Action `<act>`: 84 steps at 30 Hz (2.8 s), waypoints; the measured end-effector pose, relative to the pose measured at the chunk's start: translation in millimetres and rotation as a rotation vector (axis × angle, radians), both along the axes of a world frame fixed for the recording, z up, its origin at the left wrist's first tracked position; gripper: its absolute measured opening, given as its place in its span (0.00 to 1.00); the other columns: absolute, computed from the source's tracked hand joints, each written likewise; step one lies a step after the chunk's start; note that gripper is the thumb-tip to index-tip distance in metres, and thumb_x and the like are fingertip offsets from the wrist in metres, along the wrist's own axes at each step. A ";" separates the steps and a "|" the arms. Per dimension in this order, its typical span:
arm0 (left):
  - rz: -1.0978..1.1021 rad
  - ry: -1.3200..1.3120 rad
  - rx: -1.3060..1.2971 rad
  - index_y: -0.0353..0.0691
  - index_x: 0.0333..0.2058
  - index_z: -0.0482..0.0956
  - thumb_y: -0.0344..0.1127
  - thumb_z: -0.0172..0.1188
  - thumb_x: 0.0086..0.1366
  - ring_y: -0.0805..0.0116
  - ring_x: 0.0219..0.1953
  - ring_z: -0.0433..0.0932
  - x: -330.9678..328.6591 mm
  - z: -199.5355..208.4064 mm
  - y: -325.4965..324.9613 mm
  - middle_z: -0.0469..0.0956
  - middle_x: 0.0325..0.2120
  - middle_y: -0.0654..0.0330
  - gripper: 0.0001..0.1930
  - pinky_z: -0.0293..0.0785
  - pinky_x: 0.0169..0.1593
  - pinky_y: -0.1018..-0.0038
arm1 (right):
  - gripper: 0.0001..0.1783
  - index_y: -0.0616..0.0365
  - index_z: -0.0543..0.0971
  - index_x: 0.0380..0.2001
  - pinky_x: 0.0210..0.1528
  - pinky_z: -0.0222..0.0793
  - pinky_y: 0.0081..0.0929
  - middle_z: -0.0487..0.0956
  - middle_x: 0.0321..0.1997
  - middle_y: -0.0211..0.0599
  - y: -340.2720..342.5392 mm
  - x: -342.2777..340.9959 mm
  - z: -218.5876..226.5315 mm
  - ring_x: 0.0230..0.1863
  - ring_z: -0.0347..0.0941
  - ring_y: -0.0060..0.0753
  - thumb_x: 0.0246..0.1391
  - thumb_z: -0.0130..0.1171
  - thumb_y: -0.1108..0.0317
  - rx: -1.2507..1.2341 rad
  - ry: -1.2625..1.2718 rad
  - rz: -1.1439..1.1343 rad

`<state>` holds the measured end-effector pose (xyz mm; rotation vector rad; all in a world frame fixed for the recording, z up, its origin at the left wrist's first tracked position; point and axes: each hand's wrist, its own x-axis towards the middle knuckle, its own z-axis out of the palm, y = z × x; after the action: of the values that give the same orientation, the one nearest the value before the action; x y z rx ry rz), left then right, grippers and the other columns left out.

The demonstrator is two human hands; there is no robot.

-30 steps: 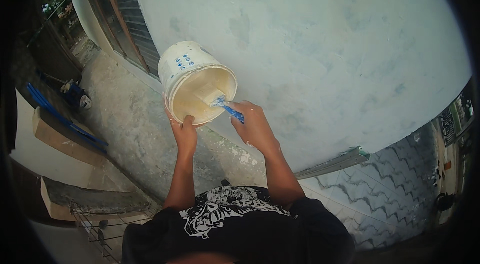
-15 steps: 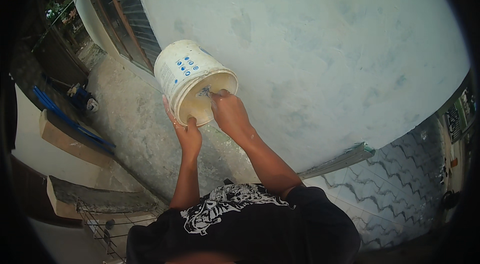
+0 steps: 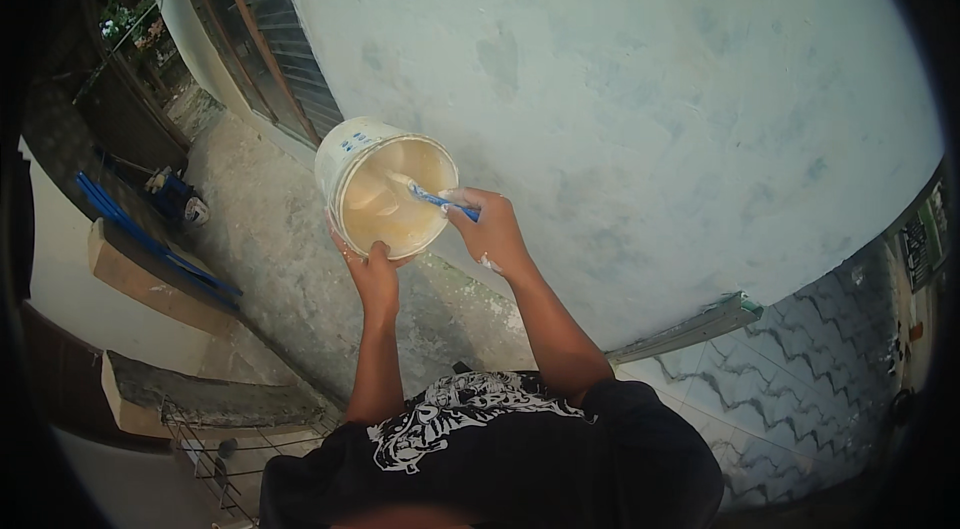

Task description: Painting an exterior wall using a brush and a bucket of paint.

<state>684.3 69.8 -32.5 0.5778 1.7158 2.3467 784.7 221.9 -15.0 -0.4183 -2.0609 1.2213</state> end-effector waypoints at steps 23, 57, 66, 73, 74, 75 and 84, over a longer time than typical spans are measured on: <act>-0.667 -0.139 -0.097 0.47 0.73 0.46 0.24 0.44 0.57 0.47 0.49 0.85 11.7 129.3 47.5 0.68 0.61 0.41 0.43 0.92 0.35 0.62 | 0.20 0.64 0.79 0.59 0.34 0.63 0.20 0.74 0.33 0.23 51.3 143.4 89.9 0.32 0.63 0.14 0.69 0.57 0.65 -0.075 0.223 -0.167; -1.022 0.768 -0.184 0.30 0.37 0.75 0.25 0.49 0.52 0.69 0.17 0.68 201.0 467.6 171.1 0.72 0.26 0.56 0.12 0.73 0.22 0.70 | 0.22 0.60 0.79 0.58 0.51 0.77 0.47 0.84 0.45 0.61 154.6 391.7 546.9 0.47 0.81 0.63 0.62 0.55 0.71 1.239 0.358 -1.377; -0.826 0.926 -0.244 0.28 0.38 0.77 0.26 0.51 0.49 0.71 0.16 0.66 227.8 521.2 181.1 0.72 0.22 0.58 0.16 0.72 0.20 0.71 | 0.11 0.64 0.85 0.39 0.47 0.81 0.51 0.85 0.41 0.57 184.4 399.7 594.7 0.45 0.84 0.62 0.56 0.55 0.77 1.335 0.077 -1.555; -0.767 0.999 -0.300 0.26 0.38 0.78 0.25 0.50 0.49 0.75 0.14 0.64 231.2 533.5 171.6 0.72 0.20 0.59 0.16 0.70 0.18 0.73 | 0.09 0.65 0.85 0.35 0.45 0.83 0.46 0.86 0.41 0.53 121.2 406.8 605.0 0.44 0.85 0.57 0.53 0.57 0.79 1.269 -0.019 -1.646; -0.790 1.014 -0.318 0.25 0.38 0.78 0.24 0.50 0.49 0.75 0.15 0.65 233.9 537.5 174.7 0.72 0.20 0.59 0.16 0.69 0.18 0.73 | 0.10 0.65 0.85 0.35 0.44 0.83 0.46 0.86 0.41 0.52 124.1 412.3 619.8 0.44 0.85 0.56 0.52 0.57 0.79 1.263 -0.002 -1.665; -0.789 1.038 -0.326 0.25 0.38 0.79 0.24 0.50 0.49 0.73 0.15 0.66 240.0 540.8 176.8 0.72 0.20 0.59 0.17 0.68 0.17 0.73 | 0.10 0.65 0.85 0.37 0.43 0.83 0.45 0.86 0.41 0.51 131.0 418.1 633.4 0.45 0.85 0.54 0.52 0.57 0.80 1.285 -0.009 -1.682; -0.779 1.061 -0.390 0.24 0.34 0.77 0.23 0.51 0.46 0.70 0.16 0.68 237.2 547.5 178.2 0.72 0.21 0.56 0.14 0.69 0.19 0.74 | 0.12 0.63 0.86 0.38 0.43 0.80 0.44 0.86 0.40 0.52 109.2 408.0 633.1 0.41 0.85 0.55 0.50 0.58 0.77 1.357 -0.447 -1.651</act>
<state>921.5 248.0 514.9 2.1454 1.6550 1.1179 1192.7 331.2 618.1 -1.2567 -1.4552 -1.2119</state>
